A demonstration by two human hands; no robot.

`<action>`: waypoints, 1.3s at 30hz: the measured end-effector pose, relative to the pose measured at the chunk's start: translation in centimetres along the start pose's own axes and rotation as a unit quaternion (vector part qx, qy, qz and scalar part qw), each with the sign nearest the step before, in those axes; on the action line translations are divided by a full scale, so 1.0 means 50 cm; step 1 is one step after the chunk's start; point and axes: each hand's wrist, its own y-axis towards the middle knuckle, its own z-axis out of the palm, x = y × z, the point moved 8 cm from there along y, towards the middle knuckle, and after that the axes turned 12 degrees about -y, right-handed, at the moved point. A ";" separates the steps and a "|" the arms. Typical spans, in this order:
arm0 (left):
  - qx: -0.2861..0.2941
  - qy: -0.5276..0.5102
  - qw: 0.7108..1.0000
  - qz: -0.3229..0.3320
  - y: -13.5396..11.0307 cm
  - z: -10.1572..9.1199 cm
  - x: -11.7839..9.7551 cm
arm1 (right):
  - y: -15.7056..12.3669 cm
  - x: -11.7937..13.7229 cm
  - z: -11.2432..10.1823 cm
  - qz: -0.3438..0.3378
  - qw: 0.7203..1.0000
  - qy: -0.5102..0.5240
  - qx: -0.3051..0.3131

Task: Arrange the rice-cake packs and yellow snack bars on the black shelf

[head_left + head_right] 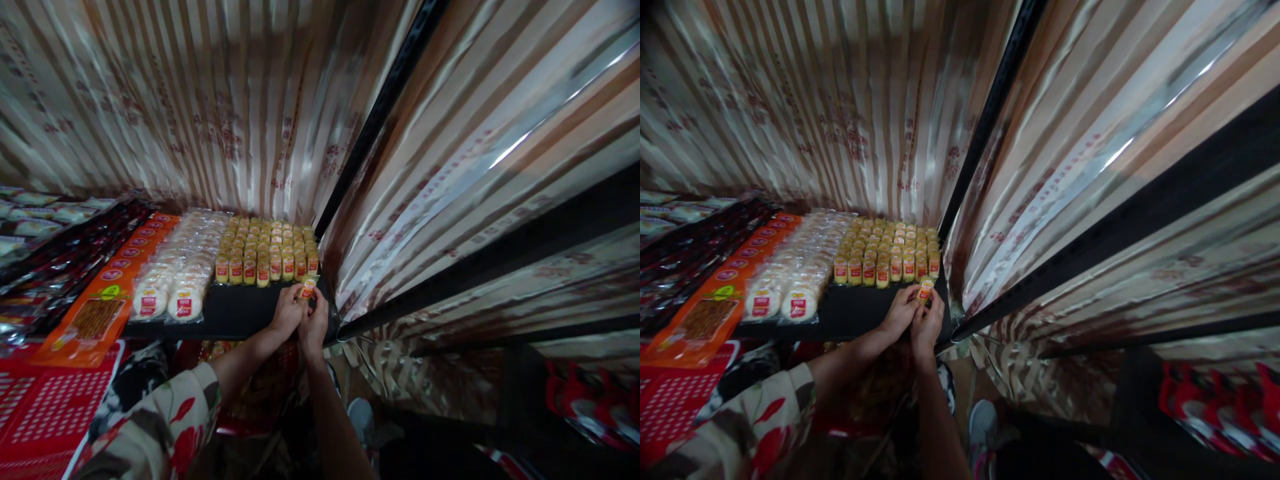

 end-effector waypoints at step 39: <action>0.044 0.183 0.980 0.067 0.106 0.082 0.007 | 0.110 -0.075 0.080 -0.057 0.997 -0.040 -0.022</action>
